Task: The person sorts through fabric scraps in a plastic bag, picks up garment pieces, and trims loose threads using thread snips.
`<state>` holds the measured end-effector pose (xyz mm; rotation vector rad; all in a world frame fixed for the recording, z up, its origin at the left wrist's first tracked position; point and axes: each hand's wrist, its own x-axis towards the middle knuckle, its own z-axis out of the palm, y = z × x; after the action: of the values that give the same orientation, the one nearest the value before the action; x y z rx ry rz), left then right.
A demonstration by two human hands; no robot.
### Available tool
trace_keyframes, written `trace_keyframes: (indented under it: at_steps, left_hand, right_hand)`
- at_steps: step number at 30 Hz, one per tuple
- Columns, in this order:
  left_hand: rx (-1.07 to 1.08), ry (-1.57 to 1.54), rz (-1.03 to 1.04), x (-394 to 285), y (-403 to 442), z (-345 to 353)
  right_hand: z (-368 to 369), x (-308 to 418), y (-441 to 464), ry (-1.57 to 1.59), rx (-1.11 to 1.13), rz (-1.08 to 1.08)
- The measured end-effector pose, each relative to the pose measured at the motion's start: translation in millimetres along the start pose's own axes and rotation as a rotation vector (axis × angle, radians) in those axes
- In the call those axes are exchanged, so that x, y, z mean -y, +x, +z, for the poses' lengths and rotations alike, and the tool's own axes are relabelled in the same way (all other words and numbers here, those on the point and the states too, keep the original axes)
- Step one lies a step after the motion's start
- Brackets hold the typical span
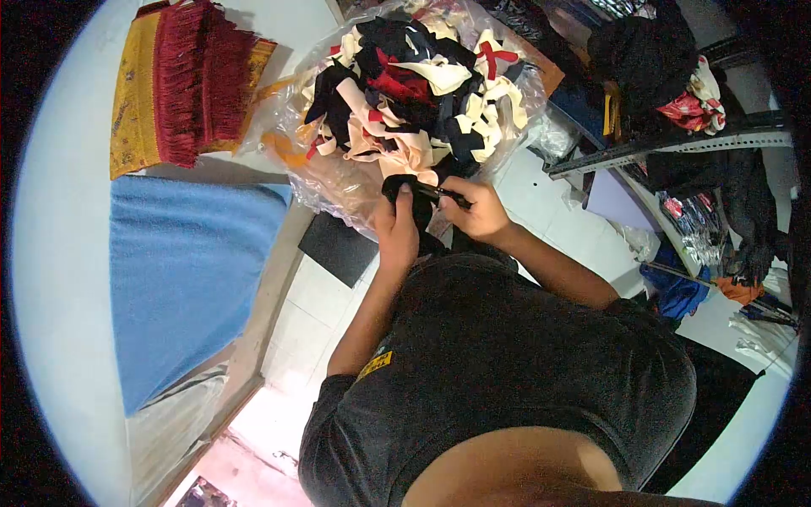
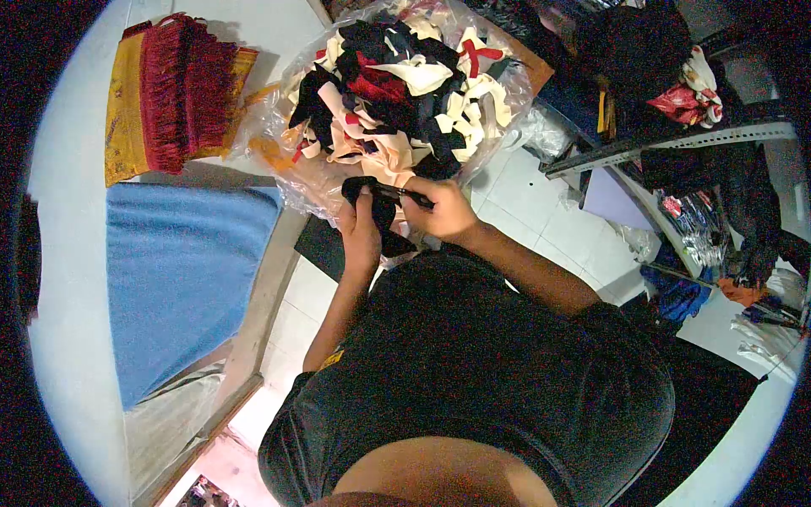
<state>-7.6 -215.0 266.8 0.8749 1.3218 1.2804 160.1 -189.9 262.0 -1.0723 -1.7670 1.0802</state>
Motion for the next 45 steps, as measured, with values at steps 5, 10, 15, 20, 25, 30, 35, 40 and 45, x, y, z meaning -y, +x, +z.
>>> trace_keyframes:
  at_steps: [5,10,15,20,25,30,35,40,45]
  left_hand:
    - [-0.004,0.044,0.034,5,-2,4]
    - [-0.002,0.065,0.049,4,-5,6]
    - [-0.029,0.082,0.025,-3,-9,8]
    - [-0.019,0.14,0.069,-2,-8,8]
    - [-0.022,0.132,0.088,-3,-7,9]
    - [-0.008,0.08,0.053,-3,-5,5]
    - [0.001,0.069,0.094,-2,-1,5]
    - [-0.005,0.035,0.104,-7,-1,7]
    - [-0.031,0.082,0.129,14,5,-2]
  right_hand:
    - [-4,-2,-6,0.001,0.009,0.023]
    - [-7,2,-8,0.023,0.043,0.075]
    - [-7,3,-8,0.033,0.031,0.023]
    - [-8,1,-9,0.029,0.049,0.058]
    - [-8,1,-6,0.039,0.049,0.033]
    - [-8,6,-3,0.055,0.055,0.033]
    - [-6,9,0,0.026,0.007,0.007]
    - [-7,12,3,0.029,-0.005,-0.011]
    - [-4,15,6,-0.013,-0.006,-0.001]
